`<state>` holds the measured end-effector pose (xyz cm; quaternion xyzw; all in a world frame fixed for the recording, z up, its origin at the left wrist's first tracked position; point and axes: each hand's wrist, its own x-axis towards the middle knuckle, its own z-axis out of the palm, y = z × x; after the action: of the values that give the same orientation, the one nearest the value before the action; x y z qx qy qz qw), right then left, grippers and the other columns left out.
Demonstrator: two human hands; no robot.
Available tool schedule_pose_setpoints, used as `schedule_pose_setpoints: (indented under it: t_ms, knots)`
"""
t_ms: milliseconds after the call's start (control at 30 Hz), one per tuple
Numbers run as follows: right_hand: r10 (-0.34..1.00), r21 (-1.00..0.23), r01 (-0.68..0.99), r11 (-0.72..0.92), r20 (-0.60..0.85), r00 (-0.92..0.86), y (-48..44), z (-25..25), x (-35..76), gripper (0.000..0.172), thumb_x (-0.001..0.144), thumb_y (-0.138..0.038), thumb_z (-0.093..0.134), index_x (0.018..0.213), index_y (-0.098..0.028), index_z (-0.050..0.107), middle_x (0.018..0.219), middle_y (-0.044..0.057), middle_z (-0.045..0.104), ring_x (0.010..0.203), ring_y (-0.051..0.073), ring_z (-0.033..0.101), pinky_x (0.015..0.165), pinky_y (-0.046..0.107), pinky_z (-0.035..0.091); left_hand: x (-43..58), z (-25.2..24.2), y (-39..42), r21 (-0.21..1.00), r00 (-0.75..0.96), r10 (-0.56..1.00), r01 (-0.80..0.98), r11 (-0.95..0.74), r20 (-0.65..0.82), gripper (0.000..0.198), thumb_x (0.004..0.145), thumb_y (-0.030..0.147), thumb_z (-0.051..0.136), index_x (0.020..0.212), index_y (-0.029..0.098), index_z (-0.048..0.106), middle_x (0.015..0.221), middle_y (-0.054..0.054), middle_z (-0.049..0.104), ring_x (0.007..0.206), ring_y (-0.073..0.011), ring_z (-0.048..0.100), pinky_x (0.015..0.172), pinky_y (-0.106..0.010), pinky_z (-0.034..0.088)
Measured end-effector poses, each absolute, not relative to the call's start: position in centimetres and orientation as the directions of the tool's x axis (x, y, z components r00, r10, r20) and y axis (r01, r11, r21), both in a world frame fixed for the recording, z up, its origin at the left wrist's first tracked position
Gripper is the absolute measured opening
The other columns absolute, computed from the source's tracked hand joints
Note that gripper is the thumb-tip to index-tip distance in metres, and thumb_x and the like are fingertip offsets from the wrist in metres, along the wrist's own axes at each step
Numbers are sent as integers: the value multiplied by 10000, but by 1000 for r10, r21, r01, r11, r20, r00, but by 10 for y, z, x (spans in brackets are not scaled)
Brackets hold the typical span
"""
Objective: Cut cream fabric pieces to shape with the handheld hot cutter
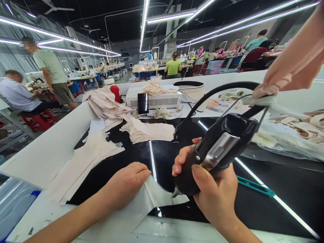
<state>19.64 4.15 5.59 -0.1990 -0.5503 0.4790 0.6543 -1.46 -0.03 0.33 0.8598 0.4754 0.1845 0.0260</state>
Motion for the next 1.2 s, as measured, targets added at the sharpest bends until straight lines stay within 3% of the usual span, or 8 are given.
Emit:
schedule_pose_setpoints:
  t_ms: [167,367,733,933,1200]
  knots:
    - [852,-795,-384,469,522,-40,37,57,201,405,841,-479,835,1124,-295,613,751,-20,652,541,183,637,482,334,575,-22,-2,-8,197,511,803,791,-579,306,287,1051,70,468,1263,138,647,1268,-110,697,1158,-209,683,1037,-323,597]
    - [854,-803,-364,473,519,-34,35,62,206,375,829,-481,845,1087,-299,644,716,-15,650,530,188,633,460,325,566,-23,-4,-13,136,537,758,776,-616,370,327,1039,42,439,1292,131,628,1300,-116,710,1205,-206,689,1044,-298,598]
    - [885,-800,-428,422,466,0,52,75,185,403,783,-453,895,1075,-309,657,743,-24,662,556,180,639,486,327,576,-18,-7,-15,177,521,752,762,-623,404,307,1014,24,458,1250,120,629,1260,-134,717,1128,-228,728,979,-321,637]
    - [833,-740,-457,494,554,4,73,69,152,373,821,-433,844,1087,-290,625,746,-46,668,530,167,621,461,314,541,-15,-8,-16,141,509,729,768,-625,458,251,1045,58,461,1230,110,623,1241,-135,723,1080,-209,746,943,-299,650]
    - [834,-730,-483,483,552,-1,80,61,141,372,828,-410,840,1105,-283,627,753,-46,670,540,172,633,476,325,558,-11,-6,-15,164,501,739,767,-621,451,224,1044,60,506,1235,92,618,1239,-136,717,1114,-227,742,962,-318,647]
